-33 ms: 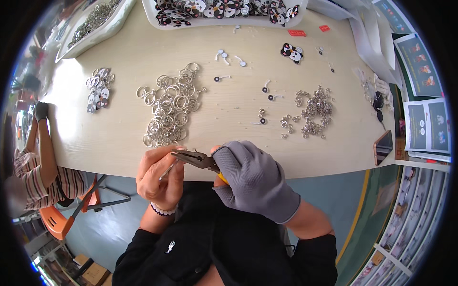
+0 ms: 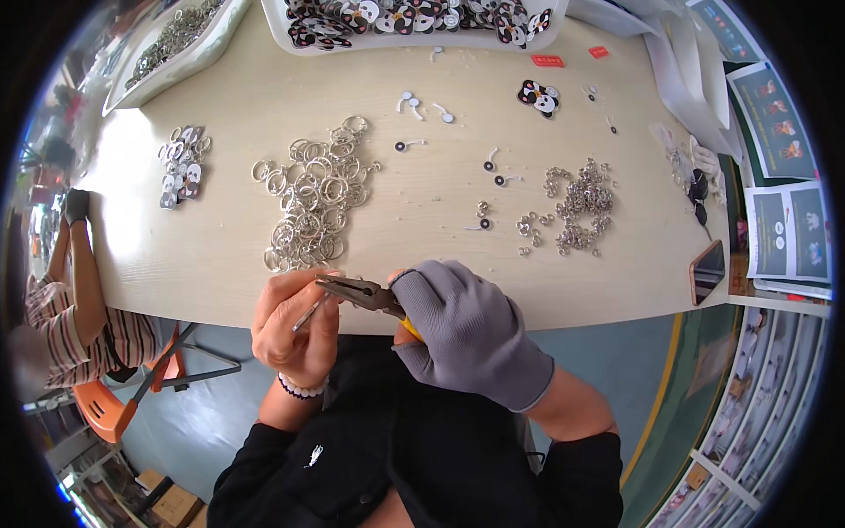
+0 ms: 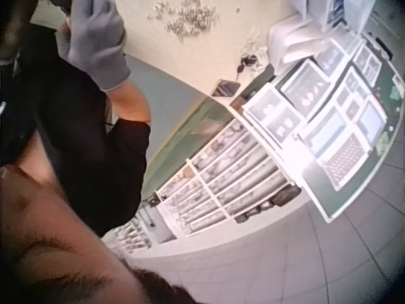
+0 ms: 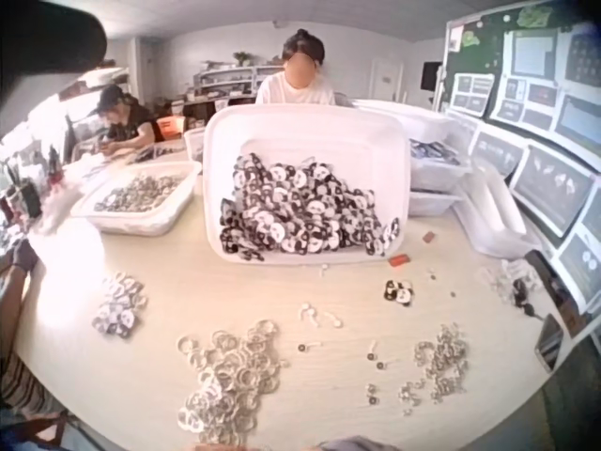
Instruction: The person assembles keychains by attaching panda charms and metal rings together using pliers.
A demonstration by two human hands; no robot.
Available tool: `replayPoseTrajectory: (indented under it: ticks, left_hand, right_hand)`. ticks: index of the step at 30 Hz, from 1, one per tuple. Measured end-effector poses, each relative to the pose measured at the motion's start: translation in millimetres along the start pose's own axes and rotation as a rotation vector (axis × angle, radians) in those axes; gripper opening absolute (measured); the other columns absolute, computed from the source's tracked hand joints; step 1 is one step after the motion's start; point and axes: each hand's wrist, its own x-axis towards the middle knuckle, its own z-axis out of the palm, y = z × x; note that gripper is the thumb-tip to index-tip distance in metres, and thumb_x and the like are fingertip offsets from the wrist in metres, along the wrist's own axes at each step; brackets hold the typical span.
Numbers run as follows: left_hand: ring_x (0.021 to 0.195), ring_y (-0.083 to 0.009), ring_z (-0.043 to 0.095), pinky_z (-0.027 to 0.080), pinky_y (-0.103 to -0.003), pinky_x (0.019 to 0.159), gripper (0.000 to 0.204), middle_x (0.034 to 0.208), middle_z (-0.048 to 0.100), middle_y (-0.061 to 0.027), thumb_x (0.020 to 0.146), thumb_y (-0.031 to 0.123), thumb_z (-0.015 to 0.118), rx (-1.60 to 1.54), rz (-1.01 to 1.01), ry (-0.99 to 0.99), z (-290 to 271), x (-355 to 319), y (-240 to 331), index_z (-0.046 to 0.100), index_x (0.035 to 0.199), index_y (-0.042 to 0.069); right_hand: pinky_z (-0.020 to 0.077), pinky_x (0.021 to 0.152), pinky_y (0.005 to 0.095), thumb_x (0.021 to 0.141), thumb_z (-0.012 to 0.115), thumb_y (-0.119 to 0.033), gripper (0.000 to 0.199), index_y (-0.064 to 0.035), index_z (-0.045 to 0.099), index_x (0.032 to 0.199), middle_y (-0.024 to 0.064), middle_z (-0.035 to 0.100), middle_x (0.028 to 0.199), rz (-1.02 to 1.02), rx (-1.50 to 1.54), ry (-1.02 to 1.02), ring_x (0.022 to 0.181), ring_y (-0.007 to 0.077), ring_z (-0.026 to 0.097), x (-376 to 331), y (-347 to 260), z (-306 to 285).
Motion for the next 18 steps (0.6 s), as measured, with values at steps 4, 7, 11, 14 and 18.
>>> replayPoseTrajectory:
  ticks: [4, 7, 11, 14, 18]
  left_hand:
    - [0.065, -0.0211, 0.063, 0.049, -0.027, 0.054, 0.028, 0.085, 0.065, -0.0138, 0.062, -0.008, 0.069, 0.003, 0.079, 0.058, 2.8, 4.0, -5.6, 0.065, 0.089, -0.002]
    - [0.071, -0.0238, 0.064, 0.05, -0.028, 0.062, 0.021, 0.086, 0.066, -0.0177, 0.073, -0.008, 0.066, 0.124, 0.03, 0.003, 1.5, 6.1, -0.9, 0.065, 0.093, -0.001]
    - [0.071, -0.0242, 0.064, 0.05, -0.029, 0.062, 0.024, 0.086, 0.067, -0.0164, 0.071, -0.009, 0.066, 0.246, 0.13, -0.007, 1.6, 7.0, -1.8, 0.065, 0.093, -0.002]
    - [0.071, -0.023, 0.063, 0.05, -0.029, 0.062, 0.023, 0.087, 0.066, -0.0163, 0.072, -0.008, 0.066, 0.196, 0.107, -0.037, 2.5, 9.7, -1.8, 0.065, 0.094, -0.003]
    - [0.065, -0.0215, 0.063, 0.049, -0.027, 0.057, 0.025, 0.085, 0.065, -0.0128, 0.07, -0.008, 0.066, -0.066, -0.092, -0.013, 6.1, 5.4, -1.2, 0.064, 0.094, -0.002]
  right_hand:
    - [0.049, 0.064, 0.0372, 0.07, 0.063, -0.013, 0.039, -0.0002, 0.054, 0.106, 0.0128, 0.053, 0.087, 0.037, 0.123, -0.048, 0.073, 0.0293, 0.056, 4.6, 2.9, 2.8]
    - [0.0486, 0.062, 0.0368, 0.077, 0.062, -0.017, 0.033, -0.0009, 0.054, 0.104, 0.012, 0.053, 0.086, 0.015, 0.073, 0.057, 0.071, 0.0289, 0.056, 5.4, 6.1, 7.1]
    - [0.0482, 0.06, 0.0364, 0.082, 0.062, -0.021, 0.029, -0.0013, 0.055, 0.102, 0.0109, 0.053, 0.084, 0.048, 0.13, 0.042, 0.07, 0.0286, 0.055, 4.5, 1.4, 4.8]
    - [0.0481, 0.058, 0.0365, 0.084, 0.062, -0.024, 0.028, -0.0015, 0.056, 0.1, 0.0105, 0.054, 0.083, 0.012, 0.027, 0.092, 0.068, 0.0288, 0.055, 2.9, 9.8, 6.9]
    - [0.0475, 0.058, 0.0359, 0.084, 0.063, -0.021, 0.026, -0.0009, 0.056, 0.099, 0.0116, 0.054, 0.083, 0.025, 0.137, 0.045, 0.067, 0.029, 0.056, 6.1, 11.8, -1.5]
